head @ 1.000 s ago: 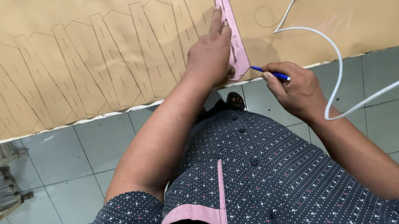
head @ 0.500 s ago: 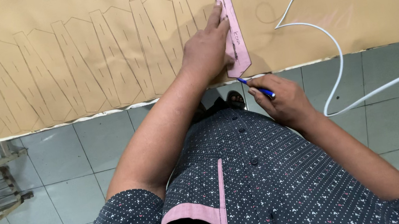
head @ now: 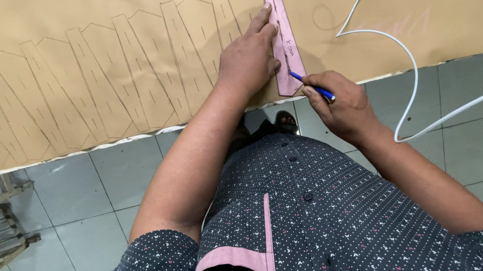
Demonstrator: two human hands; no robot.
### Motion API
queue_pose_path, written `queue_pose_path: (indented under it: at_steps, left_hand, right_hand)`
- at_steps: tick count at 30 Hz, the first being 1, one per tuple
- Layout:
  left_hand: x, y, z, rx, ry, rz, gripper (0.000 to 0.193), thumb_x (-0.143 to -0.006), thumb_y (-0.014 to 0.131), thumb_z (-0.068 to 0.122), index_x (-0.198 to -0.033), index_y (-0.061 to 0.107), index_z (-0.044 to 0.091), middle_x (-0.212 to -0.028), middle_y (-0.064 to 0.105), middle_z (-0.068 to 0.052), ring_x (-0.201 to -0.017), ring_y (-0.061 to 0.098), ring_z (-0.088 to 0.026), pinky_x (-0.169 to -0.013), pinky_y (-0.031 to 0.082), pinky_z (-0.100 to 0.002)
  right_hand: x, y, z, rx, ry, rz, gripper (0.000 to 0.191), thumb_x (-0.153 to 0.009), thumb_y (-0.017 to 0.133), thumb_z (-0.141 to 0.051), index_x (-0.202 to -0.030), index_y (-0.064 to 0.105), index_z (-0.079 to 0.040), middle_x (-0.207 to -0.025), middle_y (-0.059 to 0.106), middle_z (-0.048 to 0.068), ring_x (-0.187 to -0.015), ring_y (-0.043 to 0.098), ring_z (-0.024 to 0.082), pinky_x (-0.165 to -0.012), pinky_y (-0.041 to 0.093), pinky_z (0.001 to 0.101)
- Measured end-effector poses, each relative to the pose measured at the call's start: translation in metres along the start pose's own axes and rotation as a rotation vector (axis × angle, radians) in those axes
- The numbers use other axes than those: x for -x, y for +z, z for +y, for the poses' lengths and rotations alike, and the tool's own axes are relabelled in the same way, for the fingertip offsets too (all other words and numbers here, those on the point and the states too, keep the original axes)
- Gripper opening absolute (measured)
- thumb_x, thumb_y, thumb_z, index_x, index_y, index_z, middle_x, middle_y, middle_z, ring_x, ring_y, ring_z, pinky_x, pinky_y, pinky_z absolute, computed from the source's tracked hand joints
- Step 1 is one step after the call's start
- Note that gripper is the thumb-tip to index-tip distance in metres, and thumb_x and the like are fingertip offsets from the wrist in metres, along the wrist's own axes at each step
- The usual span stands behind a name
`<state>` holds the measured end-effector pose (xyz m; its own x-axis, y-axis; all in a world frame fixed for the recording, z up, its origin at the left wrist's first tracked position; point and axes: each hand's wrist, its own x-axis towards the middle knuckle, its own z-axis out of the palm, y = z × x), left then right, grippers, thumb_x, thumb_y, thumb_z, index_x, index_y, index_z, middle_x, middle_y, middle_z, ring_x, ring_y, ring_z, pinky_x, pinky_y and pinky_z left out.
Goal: The person holds a pink paper pattern template on a large sheet of brown kraft paper and traces around it with a pen, repositioning the template and drawing along its edges and center lines. Many previously traced pattern outlines cover the paper, and the person continues tracing additional outlines.
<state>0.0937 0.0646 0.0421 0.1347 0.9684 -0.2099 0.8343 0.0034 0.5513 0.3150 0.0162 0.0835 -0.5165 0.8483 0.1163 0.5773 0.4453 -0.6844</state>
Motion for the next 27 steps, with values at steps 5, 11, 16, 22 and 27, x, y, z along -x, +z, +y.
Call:
queue_pose_path:
  at_steps: [5, 11, 16, 22, 27]
  left_hand:
    - [0.000, -0.002, 0.000, -0.001, 0.009, 0.007, 0.059, -0.074, 0.085, 0.024, -0.125, 0.059, 0.012, -0.160, 0.037, 0.000, -0.105, 0.070, -0.033, -0.085, 0.056, -0.046]
    - [0.001, -0.003, 0.000, 0.007, 0.015, 0.008, 0.052, -0.076, 0.085, 0.025, -0.119, 0.060, 0.011, -0.161, 0.037, -0.001, -0.104, 0.070, -0.034, -0.084, 0.057, -0.046]
    - [0.001, -0.004, 0.000, 0.019, 0.013, 0.006, 0.052, -0.074, 0.084, 0.025, -0.118, 0.059, 0.012, -0.161, 0.037, 0.000, -0.105, 0.070, -0.033, -0.084, 0.056, -0.045]
    - [0.002, -0.005, 0.000, 0.055, 0.005, -0.005, 0.050, -0.075, 0.083, 0.024, -0.118, 0.060, 0.015, -0.161, 0.036, 0.002, -0.106, 0.069, -0.032, -0.086, 0.056, -0.045]
    - [0.002, -0.005, -0.001, 0.062, -0.003, -0.013, 0.051, -0.075, 0.083, 0.024, -0.119, 0.060, 0.014, -0.162, 0.036, 0.002, -0.107, 0.069, -0.032, -0.087, 0.056, -0.046]
  right_hand:
    - [-0.004, 0.002, 0.002, 0.047, -0.008, 0.007, 0.015, -0.102, 0.070, -0.013, -0.112, 0.069, -0.002, -0.106, 0.072, 0.015, -0.094, 0.071, 0.032, -0.083, 0.057, 0.0392]
    - [-0.033, 0.010, 0.008, 0.067, -0.035, 0.086, 0.015, -0.104, 0.071, -0.014, -0.111, 0.069, 0.000, -0.105, 0.072, 0.017, -0.090, 0.071, 0.033, -0.080, 0.057, 0.0392]
    - [-0.063, 0.007, 0.017, 0.112, -0.045, 0.113, 0.014, -0.107, 0.072, -0.013, -0.110, 0.071, 0.000, -0.101, 0.072, 0.016, -0.088, 0.071, 0.034, -0.078, 0.056, 0.0399]
    - [-0.083, 0.005, 0.023, -0.036, -0.005, 0.126, 0.015, -0.107, 0.071, -0.013, -0.114, 0.070, 0.000, -0.101, 0.073, 0.015, -0.087, 0.073, 0.031, -0.077, 0.057, 0.0385]
    - [-0.077, 0.008, 0.021, 0.067, -0.101, 0.109, 0.014, -0.105, 0.074, -0.012, -0.112, 0.071, 0.000, -0.104, 0.072, 0.017, -0.091, 0.072, 0.034, -0.079, 0.057, 0.0396]
